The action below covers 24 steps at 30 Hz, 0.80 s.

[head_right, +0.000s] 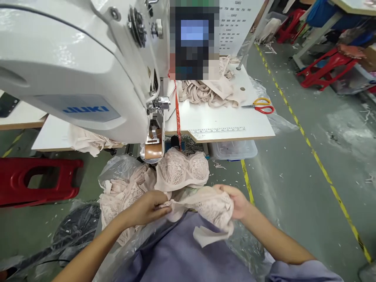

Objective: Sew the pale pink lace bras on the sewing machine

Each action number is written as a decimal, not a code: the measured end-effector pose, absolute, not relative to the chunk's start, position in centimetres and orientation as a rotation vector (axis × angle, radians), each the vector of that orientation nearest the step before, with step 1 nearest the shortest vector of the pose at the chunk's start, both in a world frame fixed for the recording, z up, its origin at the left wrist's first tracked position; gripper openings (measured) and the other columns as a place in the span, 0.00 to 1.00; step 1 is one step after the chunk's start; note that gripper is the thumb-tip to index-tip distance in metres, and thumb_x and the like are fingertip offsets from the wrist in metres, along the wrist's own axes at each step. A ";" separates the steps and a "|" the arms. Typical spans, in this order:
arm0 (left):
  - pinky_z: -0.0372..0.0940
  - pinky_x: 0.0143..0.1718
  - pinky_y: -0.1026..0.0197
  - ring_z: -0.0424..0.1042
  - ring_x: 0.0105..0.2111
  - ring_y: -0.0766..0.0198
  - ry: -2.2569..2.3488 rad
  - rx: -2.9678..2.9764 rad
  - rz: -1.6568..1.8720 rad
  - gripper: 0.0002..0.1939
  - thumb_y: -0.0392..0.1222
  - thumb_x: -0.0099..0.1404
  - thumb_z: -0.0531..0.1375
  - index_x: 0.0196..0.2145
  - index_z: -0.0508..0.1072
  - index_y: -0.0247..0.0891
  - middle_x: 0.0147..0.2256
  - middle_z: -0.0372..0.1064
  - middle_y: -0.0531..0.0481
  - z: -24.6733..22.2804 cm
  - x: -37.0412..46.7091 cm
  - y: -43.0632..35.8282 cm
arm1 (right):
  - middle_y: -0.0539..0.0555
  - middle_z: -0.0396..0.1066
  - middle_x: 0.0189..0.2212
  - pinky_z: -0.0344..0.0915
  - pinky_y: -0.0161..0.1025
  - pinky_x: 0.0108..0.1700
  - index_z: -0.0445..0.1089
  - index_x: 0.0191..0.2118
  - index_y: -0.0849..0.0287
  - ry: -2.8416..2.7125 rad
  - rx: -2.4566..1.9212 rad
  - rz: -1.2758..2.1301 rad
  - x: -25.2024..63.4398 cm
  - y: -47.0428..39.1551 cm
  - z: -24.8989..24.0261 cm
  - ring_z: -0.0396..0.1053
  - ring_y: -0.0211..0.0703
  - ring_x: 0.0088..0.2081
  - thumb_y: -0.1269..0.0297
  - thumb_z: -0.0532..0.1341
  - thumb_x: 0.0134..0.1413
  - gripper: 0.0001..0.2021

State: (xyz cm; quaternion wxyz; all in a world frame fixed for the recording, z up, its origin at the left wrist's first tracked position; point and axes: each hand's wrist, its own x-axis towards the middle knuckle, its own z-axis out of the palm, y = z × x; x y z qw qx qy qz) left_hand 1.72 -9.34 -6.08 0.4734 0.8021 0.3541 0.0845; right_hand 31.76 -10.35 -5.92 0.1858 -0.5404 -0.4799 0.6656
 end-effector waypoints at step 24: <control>0.67 0.43 0.50 0.75 0.44 0.47 2.199 1.473 -0.329 0.20 0.49 0.72 0.45 0.43 0.70 0.32 0.42 0.74 0.32 -10.3 -7.5 -12.6 | 0.78 0.59 0.60 0.58 0.65 0.57 0.55 0.63 0.69 -2.437 -1.456 0.640 23.5 -3.1 -21.5 0.60 0.73 0.60 0.38 0.58 0.55 0.42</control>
